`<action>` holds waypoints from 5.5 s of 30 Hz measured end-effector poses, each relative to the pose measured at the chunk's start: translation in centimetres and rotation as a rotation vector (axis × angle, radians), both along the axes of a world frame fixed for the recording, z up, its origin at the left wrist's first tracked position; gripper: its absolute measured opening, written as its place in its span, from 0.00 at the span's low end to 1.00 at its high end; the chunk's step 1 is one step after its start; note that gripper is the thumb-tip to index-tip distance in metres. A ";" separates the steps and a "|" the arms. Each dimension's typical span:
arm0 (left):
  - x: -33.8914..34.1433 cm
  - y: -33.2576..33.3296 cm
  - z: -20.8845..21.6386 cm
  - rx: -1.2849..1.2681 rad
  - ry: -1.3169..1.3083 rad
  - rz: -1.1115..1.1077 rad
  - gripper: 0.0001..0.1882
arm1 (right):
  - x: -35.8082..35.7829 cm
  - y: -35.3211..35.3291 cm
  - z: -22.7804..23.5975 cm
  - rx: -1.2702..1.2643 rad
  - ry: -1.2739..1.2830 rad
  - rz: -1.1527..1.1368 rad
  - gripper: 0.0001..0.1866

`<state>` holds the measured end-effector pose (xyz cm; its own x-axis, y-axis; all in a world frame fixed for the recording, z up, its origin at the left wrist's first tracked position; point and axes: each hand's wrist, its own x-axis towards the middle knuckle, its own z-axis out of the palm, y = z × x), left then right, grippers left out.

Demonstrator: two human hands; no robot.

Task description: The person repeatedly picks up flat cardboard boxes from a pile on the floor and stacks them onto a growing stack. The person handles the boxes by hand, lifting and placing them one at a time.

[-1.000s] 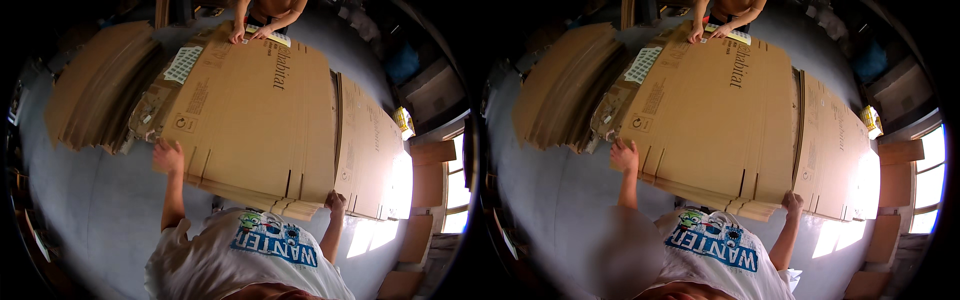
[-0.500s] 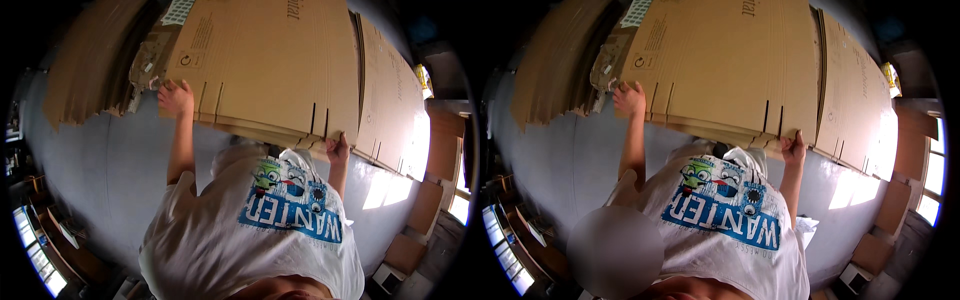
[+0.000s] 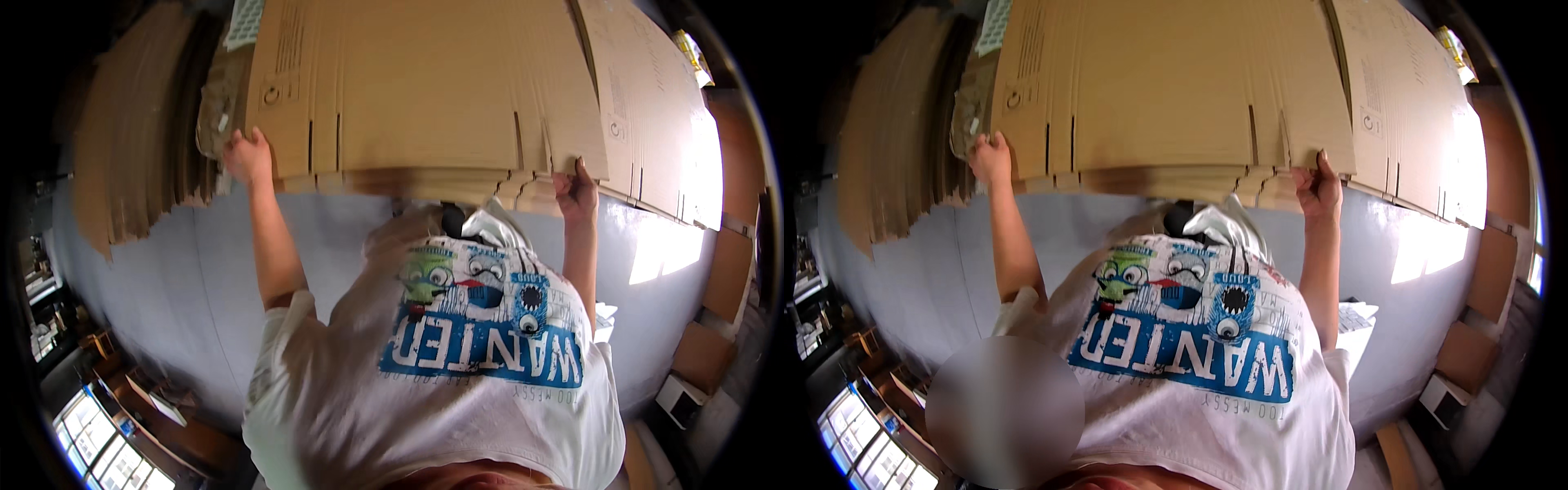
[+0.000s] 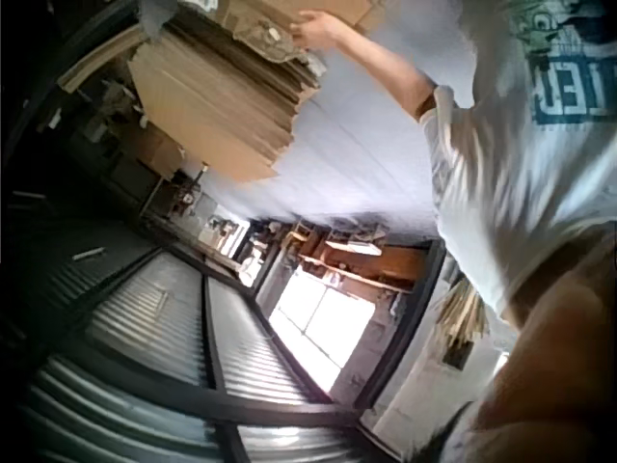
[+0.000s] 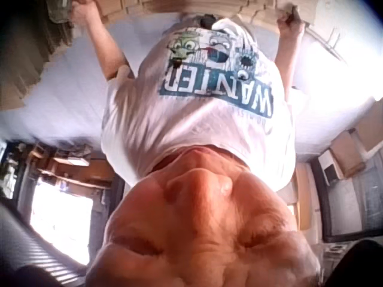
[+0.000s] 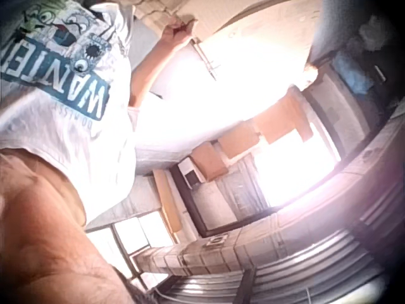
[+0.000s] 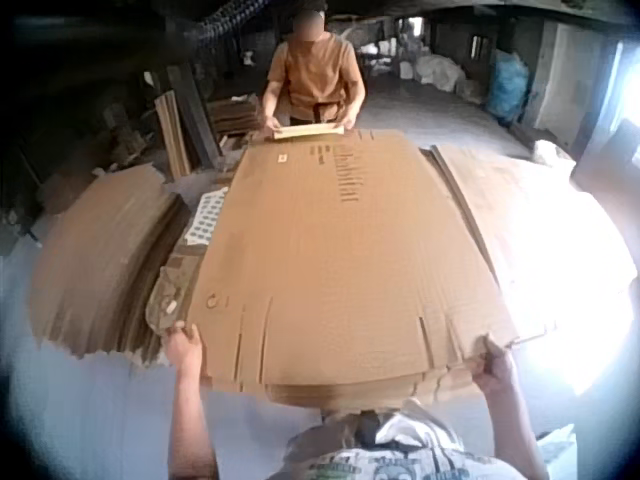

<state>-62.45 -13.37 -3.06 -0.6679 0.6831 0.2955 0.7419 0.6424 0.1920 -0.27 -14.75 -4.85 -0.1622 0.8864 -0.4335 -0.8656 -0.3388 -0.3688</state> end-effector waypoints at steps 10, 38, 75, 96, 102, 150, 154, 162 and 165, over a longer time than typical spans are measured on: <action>-8.7 4.3 0.6 0.054 -0.833 -0.189 0.20 | -5.6 -0.3 11.5 0.062 -0.271 -0.256 0.11; 67.2 14.5 -4.0 -0.335 -1.217 -0.841 0.19 | 27.8 0.3 -2.6 -0.227 -1.016 -0.279 0.11; 20.0 -14.2 0.2 -0.272 -1.094 -0.596 0.10 | -1.6 -11.8 2.4 0.089 -1.853 0.343 0.02; 3.8 -0.8 -1.2 0.143 0.082 -0.152 0.29 | 2.1 1.3 4.5 -0.195 -2.073 0.022 0.19; 1.8 0.8 -0.1 0.183 -0.111 -0.131 0.21 | 3.8 1.4 4.7 -0.189 -1.237 -0.090 0.12; 31.3 -13.1 -1.5 -0.558 -1.116 -0.789 0.14 | 6.4 -11.8 -3.3 0.043 -0.736 1.024 0.30; 25.7 -15.7 -3.1 -0.448 -1.042 -0.804 0.17 | 1.2 -13.0 -4.5 0.317 -1.151 0.711 0.19; 12.2 -27.4 -14.6 -0.641 -0.610 -0.680 0.15 | -16.8 -14.9 -8.2 0.509 -1.722 0.540 0.18; 11.0 -28.5 -11.2 -0.646 -0.430 -0.891 0.11 | -16.2 -15.4 -7.8 0.395 -1.828 0.579 0.16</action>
